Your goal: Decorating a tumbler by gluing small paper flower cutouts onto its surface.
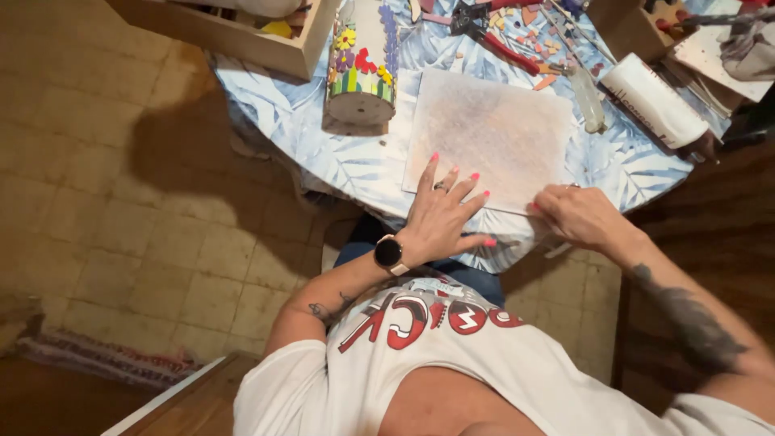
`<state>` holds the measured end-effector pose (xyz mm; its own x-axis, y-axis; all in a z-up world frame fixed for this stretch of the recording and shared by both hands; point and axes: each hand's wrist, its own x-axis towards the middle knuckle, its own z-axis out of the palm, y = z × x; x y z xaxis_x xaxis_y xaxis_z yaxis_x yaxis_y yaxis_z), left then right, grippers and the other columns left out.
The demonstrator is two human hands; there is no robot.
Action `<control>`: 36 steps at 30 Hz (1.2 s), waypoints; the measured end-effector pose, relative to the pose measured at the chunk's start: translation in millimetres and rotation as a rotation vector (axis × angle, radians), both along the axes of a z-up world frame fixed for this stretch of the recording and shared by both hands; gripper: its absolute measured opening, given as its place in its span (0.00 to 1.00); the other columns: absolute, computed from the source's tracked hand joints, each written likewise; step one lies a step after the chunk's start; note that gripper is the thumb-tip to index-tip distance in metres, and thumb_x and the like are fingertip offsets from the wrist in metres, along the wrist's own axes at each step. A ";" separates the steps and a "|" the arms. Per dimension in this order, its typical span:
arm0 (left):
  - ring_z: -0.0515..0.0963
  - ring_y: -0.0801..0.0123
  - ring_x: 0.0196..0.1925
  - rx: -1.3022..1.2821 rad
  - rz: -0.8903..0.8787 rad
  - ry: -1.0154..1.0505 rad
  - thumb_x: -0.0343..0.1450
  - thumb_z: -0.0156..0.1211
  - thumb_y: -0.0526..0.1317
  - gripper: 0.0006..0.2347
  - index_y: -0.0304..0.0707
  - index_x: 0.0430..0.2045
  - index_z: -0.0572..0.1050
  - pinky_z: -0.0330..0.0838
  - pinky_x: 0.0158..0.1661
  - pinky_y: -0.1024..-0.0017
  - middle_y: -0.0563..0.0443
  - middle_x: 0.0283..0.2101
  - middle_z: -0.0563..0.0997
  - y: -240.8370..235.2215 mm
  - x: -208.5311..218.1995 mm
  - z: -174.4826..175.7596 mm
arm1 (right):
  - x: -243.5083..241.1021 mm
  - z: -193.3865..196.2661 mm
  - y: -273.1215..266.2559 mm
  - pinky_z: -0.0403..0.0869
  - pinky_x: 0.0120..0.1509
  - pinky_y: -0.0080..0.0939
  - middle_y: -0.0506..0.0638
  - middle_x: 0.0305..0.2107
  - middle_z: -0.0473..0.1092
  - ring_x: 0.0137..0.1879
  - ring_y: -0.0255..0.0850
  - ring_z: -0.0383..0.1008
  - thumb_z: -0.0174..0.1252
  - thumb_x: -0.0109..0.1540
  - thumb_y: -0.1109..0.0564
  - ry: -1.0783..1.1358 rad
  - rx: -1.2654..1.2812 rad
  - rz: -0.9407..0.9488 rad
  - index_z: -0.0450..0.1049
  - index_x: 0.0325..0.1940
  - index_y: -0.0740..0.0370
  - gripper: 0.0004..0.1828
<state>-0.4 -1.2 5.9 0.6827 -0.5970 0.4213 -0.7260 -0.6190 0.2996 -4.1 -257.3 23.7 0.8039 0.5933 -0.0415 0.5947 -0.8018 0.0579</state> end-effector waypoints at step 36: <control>0.69 0.50 0.50 -0.134 0.071 0.000 0.62 0.49 0.53 0.20 0.43 0.42 0.68 0.54 0.52 0.52 0.46 0.45 0.72 -9.0 -3.6 13.7 | -2.8 -16.6 43.5 0.66 0.28 0.39 0.50 0.16 0.60 0.25 0.47 0.66 0.47 0.57 0.54 -0.010 0.478 -0.235 0.62 0.24 0.58 0.08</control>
<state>-4.0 -10.2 19.6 0.7210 -0.4860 0.4939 -0.6821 -0.6230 0.3828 -7.0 -213.9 7.1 0.9165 0.3477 0.1977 0.3969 -0.8519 -0.3416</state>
